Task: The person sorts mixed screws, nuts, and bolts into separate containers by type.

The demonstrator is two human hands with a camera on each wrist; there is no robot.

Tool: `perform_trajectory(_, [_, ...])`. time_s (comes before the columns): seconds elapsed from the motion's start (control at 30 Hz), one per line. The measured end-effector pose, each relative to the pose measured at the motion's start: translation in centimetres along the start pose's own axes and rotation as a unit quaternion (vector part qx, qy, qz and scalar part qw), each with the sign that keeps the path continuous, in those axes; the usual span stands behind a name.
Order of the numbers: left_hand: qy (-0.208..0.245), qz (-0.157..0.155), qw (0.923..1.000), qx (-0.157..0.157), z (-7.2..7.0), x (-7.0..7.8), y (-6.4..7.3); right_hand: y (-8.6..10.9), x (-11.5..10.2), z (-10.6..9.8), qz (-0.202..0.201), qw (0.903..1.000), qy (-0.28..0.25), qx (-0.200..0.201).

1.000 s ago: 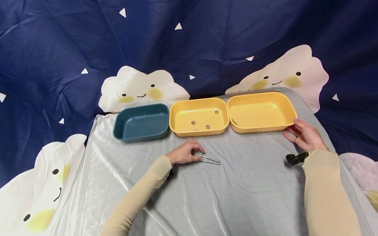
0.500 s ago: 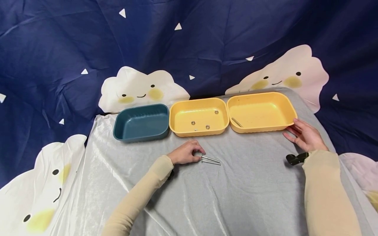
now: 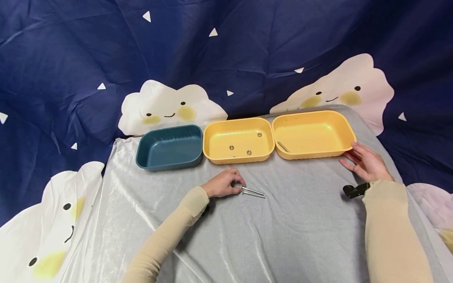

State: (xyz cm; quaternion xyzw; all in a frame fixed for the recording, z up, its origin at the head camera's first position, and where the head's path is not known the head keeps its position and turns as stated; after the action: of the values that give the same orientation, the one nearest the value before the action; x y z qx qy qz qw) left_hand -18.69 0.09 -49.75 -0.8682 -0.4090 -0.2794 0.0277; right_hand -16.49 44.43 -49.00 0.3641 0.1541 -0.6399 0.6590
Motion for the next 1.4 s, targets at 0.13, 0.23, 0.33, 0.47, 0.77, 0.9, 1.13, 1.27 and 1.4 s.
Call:
perform_trajectory(0.13, [-0.014,-0.002,0.9999,0.002,0.06,0.11,-0.05,0.04,-0.06,0.03,-0.001,1.0000,-0.001,-0.004])
perform_trajectory(0.23, [-0.022,-0.002,0.9997,0.006,0.06,0.22,-0.12,0.08,-0.12,0.05,-0.001,1.0000,-0.003,-0.006])
perform_trajectory(0.33, [-0.026,-0.003,0.9996,0.007,0.04,0.31,-0.19,0.13,-0.18,0.10,-0.001,1.0000,-0.005,-0.008])
perform_trajectory(0.47, [-0.032,-0.005,0.9995,0.003,-0.01,0.32,-0.26,0.12,-0.25,0.13,0.002,1.0000,0.001,-0.006])
perform_trajectory(0.77, [-0.036,0.012,0.9992,-0.009,-0.50,0.60,-0.30,0.04,-0.28,0.10,0.007,1.0000,0.001,-0.002])
perform_trajectory(0.9, [-0.034,0.015,0.9992,-0.013,-0.64,0.72,-0.34,-0.04,-0.19,0.09,0.004,1.0000,-0.002,-0.003])
perform_trajectory(1.13, [-0.033,0.013,0.9993,-0.015,-0.74,0.84,-0.30,0.03,-0.16,0.12,-0.005,0.9998,-0.005,-0.020])
perform_trajectory(1.27, [-0.025,0.011,0.9996,-0.012,-0.80,0.84,-0.23,0.14,-0.10,0.10,-0.002,0.9999,-0.003,-0.013])
perform_trajectory(1.4, [-0.015,0.007,0.9998,-0.009,-0.85,0.84,-0.11,0.18,-0.05,0.09,0.001,1.0000,0.004,-0.004])
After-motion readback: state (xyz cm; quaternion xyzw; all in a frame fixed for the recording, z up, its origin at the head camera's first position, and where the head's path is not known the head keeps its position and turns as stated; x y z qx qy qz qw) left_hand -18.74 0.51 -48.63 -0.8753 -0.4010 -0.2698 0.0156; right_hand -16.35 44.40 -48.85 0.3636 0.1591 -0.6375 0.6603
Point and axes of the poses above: each hand's wrist, its own y-axis away from the middle knuckle, its own z-axis out of the palm, x = y × z, the point moved 4 cm from there along -y, towards the middle knuckle, and after that the axes turned 15 degrees about -z, right-handed, at the moved point
